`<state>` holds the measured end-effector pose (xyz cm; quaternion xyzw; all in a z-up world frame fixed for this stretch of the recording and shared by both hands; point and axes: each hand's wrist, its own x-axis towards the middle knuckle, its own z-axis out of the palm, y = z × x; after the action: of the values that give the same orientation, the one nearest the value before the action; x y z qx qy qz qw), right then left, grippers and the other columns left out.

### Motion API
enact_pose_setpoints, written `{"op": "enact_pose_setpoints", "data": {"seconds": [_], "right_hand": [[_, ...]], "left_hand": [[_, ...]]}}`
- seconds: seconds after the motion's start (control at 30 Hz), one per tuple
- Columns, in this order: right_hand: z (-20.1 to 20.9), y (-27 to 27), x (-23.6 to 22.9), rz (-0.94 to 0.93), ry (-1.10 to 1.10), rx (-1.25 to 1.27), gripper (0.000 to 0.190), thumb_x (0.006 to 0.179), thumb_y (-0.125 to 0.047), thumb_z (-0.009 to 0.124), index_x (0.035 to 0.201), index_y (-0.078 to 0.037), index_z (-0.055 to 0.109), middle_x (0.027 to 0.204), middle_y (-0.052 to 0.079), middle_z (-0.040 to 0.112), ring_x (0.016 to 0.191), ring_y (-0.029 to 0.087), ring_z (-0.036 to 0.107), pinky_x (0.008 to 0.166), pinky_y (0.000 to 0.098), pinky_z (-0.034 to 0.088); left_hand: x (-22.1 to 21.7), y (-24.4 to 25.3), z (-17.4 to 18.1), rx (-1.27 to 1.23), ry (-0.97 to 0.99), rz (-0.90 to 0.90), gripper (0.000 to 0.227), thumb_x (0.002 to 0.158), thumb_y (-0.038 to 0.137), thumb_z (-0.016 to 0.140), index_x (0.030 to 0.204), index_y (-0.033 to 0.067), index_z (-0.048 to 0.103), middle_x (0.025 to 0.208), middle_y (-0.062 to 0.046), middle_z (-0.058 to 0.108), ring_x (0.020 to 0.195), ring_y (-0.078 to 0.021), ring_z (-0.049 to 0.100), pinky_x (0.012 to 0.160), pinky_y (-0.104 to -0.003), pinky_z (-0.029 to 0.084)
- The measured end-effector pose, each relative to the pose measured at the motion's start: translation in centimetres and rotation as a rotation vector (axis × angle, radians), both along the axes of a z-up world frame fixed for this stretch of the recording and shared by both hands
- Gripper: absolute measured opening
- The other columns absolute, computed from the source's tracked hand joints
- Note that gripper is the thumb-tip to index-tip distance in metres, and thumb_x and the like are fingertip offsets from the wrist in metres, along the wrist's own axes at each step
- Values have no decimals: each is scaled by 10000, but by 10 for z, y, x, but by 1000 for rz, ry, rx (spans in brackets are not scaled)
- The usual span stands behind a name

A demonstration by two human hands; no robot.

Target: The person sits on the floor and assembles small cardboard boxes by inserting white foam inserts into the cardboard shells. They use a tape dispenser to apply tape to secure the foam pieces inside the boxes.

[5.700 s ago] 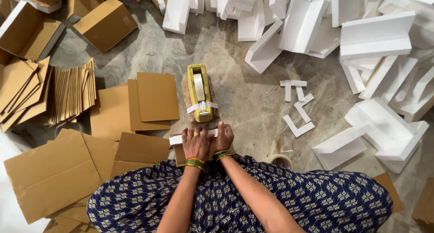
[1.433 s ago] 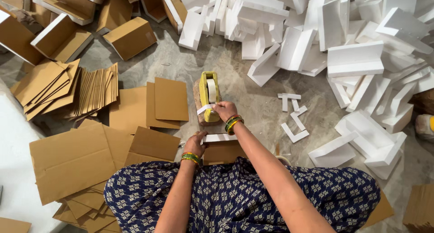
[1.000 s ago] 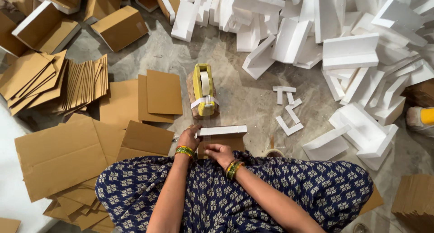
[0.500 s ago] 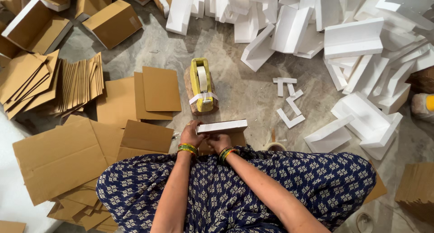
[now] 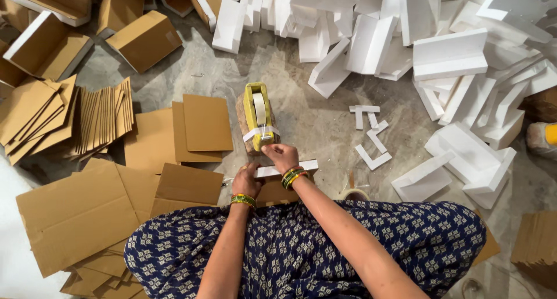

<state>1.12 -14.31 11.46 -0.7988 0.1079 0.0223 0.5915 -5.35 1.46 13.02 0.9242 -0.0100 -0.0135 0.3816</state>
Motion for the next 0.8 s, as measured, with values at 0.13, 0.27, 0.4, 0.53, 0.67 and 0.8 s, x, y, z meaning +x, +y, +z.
{"op": "enact_pose_setpoints", "data": {"seconds": [0.13, 0.27, 0.4, 0.53, 0.67, 0.8], "right_hand": [[-27, 4, 27, 80, 118, 151, 314, 827, -287, 840, 961, -4, 819, 798, 5, 755, 708, 70, 621, 666, 255, 527], [-54, -3, 49, 180, 176, 175, 322, 826, -273, 857, 942, 26, 819, 793, 40, 768, 691, 100, 631, 670, 273, 516], [-66, -22, 46, 198, 198, -149, 317, 807, -299, 861, 941, -14, 824, 774, 47, 760, 642, 96, 654, 667, 270, 537], [-66, -16, 56, 277, 242, -333, 357, 815, -352, 858, 897, -4, 851, 743, 87, 778, 610, 100, 683, 668, 261, 549], [-69, -34, 52, 312, 467, -14, 452, 777, -388, 880, 962, 19, 812, 849, 100, 777, 639, 141, 631, 619, 331, 540], [-47, -55, 55, 512, 527, 45, 454, 741, -363, 914, 1004, -12, 798, 977, 117, 794, 780, 136, 691, 749, 295, 569]], "left_hand": [[0, 1, -2, 9, -30, 3, 492, 649, 136, 867, 1103, 163, 681, 1049, -84, 682, 1028, -329, 652, 869, -444, 534], [3, 1, -10, -8, -46, 30, 495, 645, 139, 862, 1109, 171, 691, 1043, -77, 691, 1019, -328, 657, 871, -443, 536], [1, -10, -18, -12, -67, 31, 508, 639, 166, 881, 1115, 171, 701, 1031, -83, 697, 1010, -340, 654, 852, -455, 535], [4, -7, -15, -51, -206, 34, 541, 583, 141, 886, 1095, 168, 714, 1037, -112, 699, 977, -359, 653, 802, -476, 547], [-14, -14, -12, -26, -164, 7, 416, 705, 103, 837, 1085, 136, 672, 977, -105, 673, 908, -352, 651, 769, -483, 552], [-21, -14, 16, -25, -387, -44, 292, 718, 7, 738, 959, 128, 627, 935, -87, 640, 933, -337, 636, 752, -455, 544]]}}
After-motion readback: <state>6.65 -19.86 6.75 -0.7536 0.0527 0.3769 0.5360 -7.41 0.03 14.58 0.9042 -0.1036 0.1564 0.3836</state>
